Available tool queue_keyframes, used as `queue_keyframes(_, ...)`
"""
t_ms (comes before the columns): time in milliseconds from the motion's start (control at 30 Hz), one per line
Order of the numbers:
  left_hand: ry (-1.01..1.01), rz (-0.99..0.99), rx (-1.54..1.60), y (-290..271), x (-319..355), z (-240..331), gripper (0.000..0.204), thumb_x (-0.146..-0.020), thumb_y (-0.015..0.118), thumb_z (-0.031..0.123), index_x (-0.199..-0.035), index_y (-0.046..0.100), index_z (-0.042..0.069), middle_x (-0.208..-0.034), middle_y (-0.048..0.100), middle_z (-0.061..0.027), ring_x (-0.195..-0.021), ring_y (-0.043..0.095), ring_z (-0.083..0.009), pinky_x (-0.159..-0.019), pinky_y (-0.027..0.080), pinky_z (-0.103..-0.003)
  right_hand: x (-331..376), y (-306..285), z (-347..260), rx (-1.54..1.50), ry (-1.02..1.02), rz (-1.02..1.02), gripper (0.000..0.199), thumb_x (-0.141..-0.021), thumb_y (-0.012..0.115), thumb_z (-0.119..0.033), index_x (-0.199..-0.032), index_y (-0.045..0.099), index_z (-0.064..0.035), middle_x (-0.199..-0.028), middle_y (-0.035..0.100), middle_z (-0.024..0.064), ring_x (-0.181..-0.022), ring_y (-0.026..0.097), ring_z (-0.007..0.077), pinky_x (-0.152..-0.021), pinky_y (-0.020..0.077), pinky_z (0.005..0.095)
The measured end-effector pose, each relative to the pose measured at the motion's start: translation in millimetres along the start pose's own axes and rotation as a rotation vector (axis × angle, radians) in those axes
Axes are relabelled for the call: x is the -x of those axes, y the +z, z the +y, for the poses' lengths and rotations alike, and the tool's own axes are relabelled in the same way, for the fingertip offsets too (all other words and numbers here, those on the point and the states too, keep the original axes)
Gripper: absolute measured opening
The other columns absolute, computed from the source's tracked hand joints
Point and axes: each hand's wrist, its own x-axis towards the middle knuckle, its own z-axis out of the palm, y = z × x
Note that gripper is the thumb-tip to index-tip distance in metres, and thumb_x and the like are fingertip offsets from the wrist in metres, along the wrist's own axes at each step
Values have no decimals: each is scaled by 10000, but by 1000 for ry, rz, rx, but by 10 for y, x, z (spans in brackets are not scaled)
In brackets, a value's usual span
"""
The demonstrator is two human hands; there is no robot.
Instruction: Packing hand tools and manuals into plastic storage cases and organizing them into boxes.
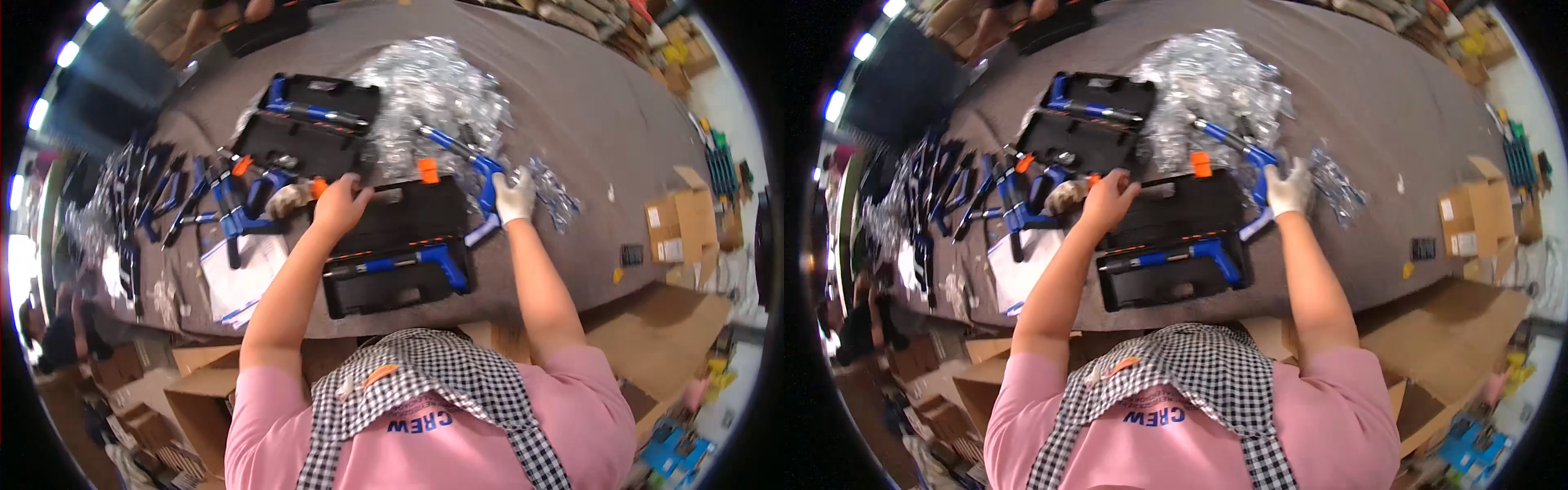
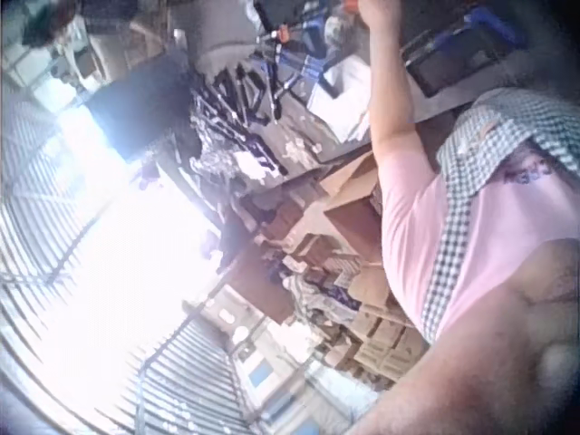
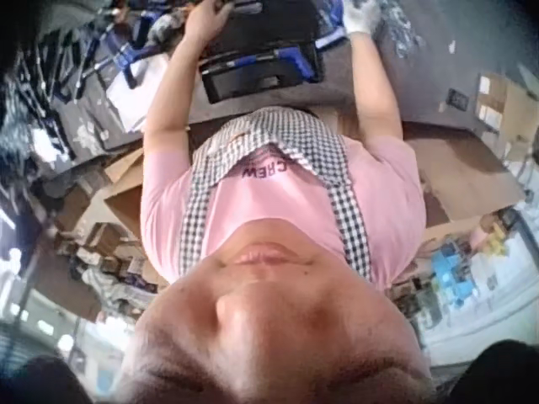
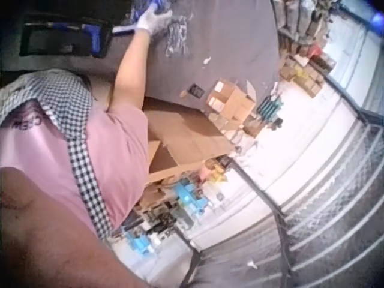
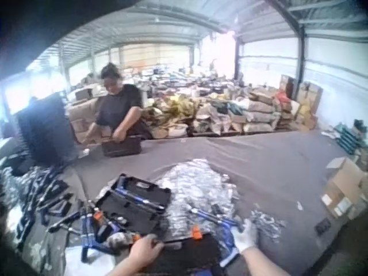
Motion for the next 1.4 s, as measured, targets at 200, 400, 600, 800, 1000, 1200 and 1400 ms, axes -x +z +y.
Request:
queue_keyframes(200,-307,-65,-431,1157,-1247,253,645,-752,729,439,-1203,499,39,-1111,604,-255,-1042,613,-401,-863,521,-451,192,-480,891,115,15,-16,506,-771,691,-300,-1180,568,-30,-1213,555,219,-1163,491,382,-1008,386,450)
queue_keyframes(400,-205,76,-436,1098,-1312,32,392,-762,697,262,-1072,550,72,-972,634,-199,-934,629,-387,-783,512,-480,-406,-634,1477,424,-120,-70,432,-788,672,-326,-1130,608,-69,-1126,616,172,-1049,568,364,-919,455,457)
queue_keyframes(600,240,429,-376,136,-166,680,321,-759,731,308,-878,589,45,-876,600,-168,-799,592,-395,-677,475,-469,-949,-594,1690,462,70,-485,490,-804,645,-431,-1098,647,-39,-1103,648,211,-1041,617,352,-863,476,448)
queue_keyframes(800,250,-178,-463,277,1549,-260,301,-660,774,228,-903,633,120,-845,579,-79,-835,596,-299,-696,493,-437,-691,-619,1684,269,-151,-172,346,-883,586,-323,-1056,620,-26,-1049,637,202,-1003,586,392,-855,449,465)
queue_keyframes(1000,149,-202,-583,670,1824,-618,226,-680,727,204,-822,584,101,-829,560,-73,-844,578,-278,-729,483,-412,502,-948,-187,130,-989,-191,148,-775,651,-109,-916,659,-64,-1013,664,103,-891,627,287,-794,504,385)
queue_keyframes(1200,18,-266,-632,608,1852,-577,286,-828,634,295,-1037,626,100,-987,529,-89,-922,569,-275,-682,524,-401,1714,193,-436,249,-1236,-682,86,-774,556,-142,-768,640,-124,-802,634,39,-840,627,214,-689,512,331)
queue_keyframes(1400,87,-221,-469,718,2036,-886,385,-861,597,220,-1227,554,108,-989,554,-137,-860,612,-307,-683,532,-428,1752,283,-448,349,-1296,-813,79,-759,560,-105,-760,638,-108,-804,632,59,-833,622,229,-697,517,341)
